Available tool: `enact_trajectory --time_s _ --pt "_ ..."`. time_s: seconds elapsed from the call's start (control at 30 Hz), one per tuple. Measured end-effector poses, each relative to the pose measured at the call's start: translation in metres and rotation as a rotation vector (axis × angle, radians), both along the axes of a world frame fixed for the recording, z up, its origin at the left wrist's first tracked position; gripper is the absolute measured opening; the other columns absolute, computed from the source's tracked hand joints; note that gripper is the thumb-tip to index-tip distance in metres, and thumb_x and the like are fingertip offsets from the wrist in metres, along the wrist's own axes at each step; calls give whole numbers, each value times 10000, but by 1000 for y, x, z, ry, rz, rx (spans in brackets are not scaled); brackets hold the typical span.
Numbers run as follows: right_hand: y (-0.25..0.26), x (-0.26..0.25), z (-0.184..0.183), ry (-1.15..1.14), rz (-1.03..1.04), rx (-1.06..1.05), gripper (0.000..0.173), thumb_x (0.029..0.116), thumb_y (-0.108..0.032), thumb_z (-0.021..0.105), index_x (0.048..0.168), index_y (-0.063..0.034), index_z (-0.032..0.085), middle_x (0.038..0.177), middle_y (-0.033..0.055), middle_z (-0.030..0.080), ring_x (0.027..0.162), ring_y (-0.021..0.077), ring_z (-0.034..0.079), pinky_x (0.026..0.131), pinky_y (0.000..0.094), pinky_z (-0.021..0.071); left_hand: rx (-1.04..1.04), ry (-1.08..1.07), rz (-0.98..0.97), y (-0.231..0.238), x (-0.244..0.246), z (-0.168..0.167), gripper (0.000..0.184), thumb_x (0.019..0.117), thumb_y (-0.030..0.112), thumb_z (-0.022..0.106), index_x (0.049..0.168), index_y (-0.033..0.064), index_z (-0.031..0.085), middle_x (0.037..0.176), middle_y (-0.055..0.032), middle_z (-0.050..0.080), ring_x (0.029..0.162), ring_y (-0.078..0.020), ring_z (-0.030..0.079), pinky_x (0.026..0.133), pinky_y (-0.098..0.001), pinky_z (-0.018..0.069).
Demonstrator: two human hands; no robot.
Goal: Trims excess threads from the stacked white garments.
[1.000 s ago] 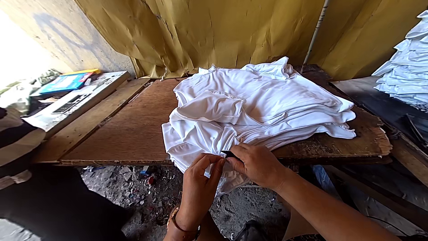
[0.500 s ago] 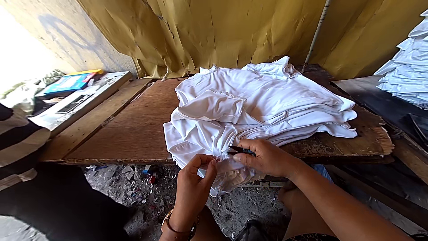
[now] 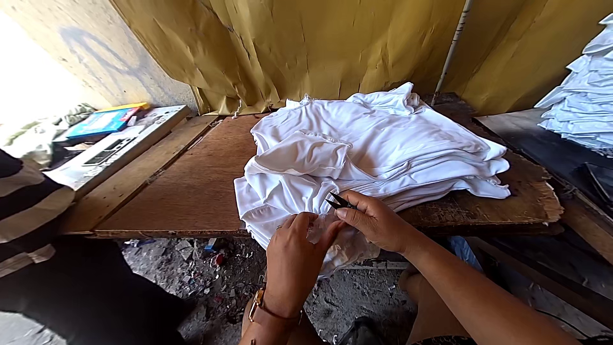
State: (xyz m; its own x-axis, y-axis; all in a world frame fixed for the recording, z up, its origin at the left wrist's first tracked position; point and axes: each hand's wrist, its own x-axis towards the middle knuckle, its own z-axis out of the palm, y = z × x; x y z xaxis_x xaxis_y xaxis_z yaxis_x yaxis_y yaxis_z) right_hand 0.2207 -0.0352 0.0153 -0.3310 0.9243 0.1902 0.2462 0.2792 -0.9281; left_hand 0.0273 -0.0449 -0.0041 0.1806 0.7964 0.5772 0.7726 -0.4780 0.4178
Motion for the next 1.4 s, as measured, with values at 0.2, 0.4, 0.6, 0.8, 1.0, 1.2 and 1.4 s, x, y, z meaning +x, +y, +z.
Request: enact_trajectory --time_s 0.2,0.4,0.6,0.8,1.0,1.2,1.4 --pt "0 1 5 -176 43 58 191 1045 -215 549 986 -52 628 731 15 550 644 70 531 600 250 450 -151 -134 -93 9 -20 5 204 986 239 602 912 124 754 763 45 694 705 -34 661 655 -263 549" --pt "-2 -5 12 -426 50 185 185 987 -206 631 938 -35 681 861 53 609 772 118 587 681 294 489 -242 -257 -193 12 -38 5 178 990 275 587 929 156 705 797 110 689 727 47 649 662 -134 535" --pt "-5 -16 6 -503 -41 337 224 964 -239 685 964 -15 692 832 98 619 737 196 631 637 361 523 53 -127 -151 -2 -23 -2 237 957 265 589 889 111 756 816 38 690 764 17 624 687 -142 502" --pt "-2 -19 -18 -500 -149 637 244 941 -287 677 937 -43 685 760 61 584 590 150 597 485 296 491 175 -96 -100 -9 -13 -9 231 948 231 598 870 108 777 805 -1 708 759 -40 640 674 -178 501" --pt "2 -17 -23 -514 -124 762 255 975 -252 623 859 -36 696 680 53 560 557 161 591 459 300 475 190 -84 -113 -8 -12 -8 235 938 209 586 854 98 776 820 -9 719 770 -72 655 680 -218 517" --pt "8 -3 -14 -135 18 267 205 1010 -221 603 946 -30 642 685 5 557 593 40 525 559 204 452 0 -318 -458 -12 -37 -9 215 1009 256 611 913 100 723 885 34 699 831 33 639 751 -126 532" --pt "-1 5 -24 43 -99 201 176 862 -150 736 985 -50 658 719 -24 571 603 4 506 561 156 434 -855 187 -751 -41 -86 -8 247 911 78 719 1127 -41 733 986 -197 742 871 -326 729 810 -533 581"
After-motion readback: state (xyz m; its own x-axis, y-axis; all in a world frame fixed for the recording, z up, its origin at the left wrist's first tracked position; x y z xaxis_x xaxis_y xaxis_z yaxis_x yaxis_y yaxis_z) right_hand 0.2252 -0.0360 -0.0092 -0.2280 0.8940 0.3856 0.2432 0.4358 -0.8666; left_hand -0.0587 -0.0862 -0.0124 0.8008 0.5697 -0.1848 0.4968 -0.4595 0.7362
